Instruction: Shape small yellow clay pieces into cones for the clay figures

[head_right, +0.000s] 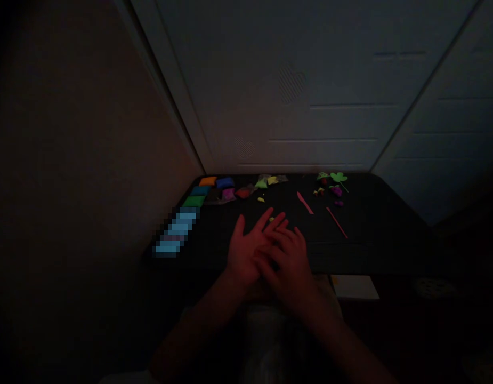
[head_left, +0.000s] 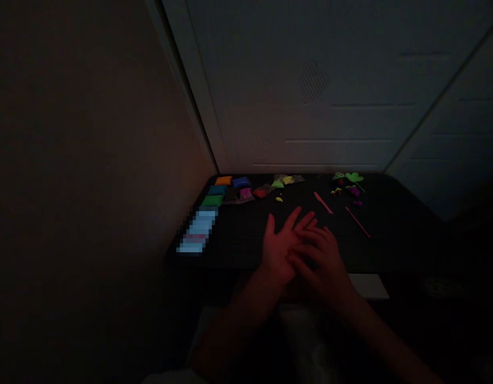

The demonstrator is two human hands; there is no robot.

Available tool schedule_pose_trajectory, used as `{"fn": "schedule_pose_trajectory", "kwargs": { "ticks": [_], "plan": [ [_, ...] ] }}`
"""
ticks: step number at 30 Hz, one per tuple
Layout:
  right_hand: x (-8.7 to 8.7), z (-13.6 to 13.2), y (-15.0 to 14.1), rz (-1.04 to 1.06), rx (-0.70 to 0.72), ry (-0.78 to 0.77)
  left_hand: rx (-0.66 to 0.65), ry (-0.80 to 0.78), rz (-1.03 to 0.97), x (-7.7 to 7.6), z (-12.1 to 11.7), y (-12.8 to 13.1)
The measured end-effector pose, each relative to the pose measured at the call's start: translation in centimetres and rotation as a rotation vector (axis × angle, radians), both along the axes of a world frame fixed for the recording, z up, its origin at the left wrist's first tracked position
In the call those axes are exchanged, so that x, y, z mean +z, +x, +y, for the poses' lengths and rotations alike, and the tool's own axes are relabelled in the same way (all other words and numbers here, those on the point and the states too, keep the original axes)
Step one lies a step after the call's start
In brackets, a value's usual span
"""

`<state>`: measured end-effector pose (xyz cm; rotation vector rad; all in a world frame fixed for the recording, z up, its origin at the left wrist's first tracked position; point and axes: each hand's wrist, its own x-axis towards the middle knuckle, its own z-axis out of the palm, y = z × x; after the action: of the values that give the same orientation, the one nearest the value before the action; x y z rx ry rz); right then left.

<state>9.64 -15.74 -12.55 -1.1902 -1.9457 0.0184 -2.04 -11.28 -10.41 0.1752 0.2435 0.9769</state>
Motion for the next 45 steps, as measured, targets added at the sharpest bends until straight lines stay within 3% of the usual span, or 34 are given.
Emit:
{"fn": "schedule_pose_trajectory", "kwargs": {
  "ticks": [6, 16, 24, 29, 34, 39, 43, 45],
  "plan": [
    [-0.1, -0.8, 0.5, -0.134, 0.054, 0.06, 0.077, -0.003, -0.082, 0.1, -0.2, 0.2],
    [0.3, -1.5, 0.5, -0.212, 0.049, 0.064, 0.087, 0.03, -0.108, 0.5, -0.4, 0.3],
    [0.4, -1.5, 1.0, -0.283, 0.047, 0.043, -0.033, 0.059, -0.081, 0.7, -0.7, 0.0],
    [0.5, -1.8, 0.7, -0.382, 0.108, 0.027, -0.052, 0.006, -0.056, 0.4, -0.4, 0.1],
    [0.4, -1.4, 0.8, -0.332, 0.034, 0.05, -0.072, -0.018, -0.041, 0.9, -0.6, -0.1],
    [0.3, -1.9, 0.8, -0.412, 0.122, 0.028, -0.059, -0.028, -0.045, 0.8, -0.6, -0.1],
    [0.0, -1.8, 0.9, -0.353, 0.023, 0.036, -0.092, -0.018, -0.052, 0.7, -0.5, -0.1],
    [-0.1, -1.8, 0.9, -0.376, 0.055, 0.03, -0.086, -0.031, -0.046, 0.6, -0.5, -0.1]
  ]
}}
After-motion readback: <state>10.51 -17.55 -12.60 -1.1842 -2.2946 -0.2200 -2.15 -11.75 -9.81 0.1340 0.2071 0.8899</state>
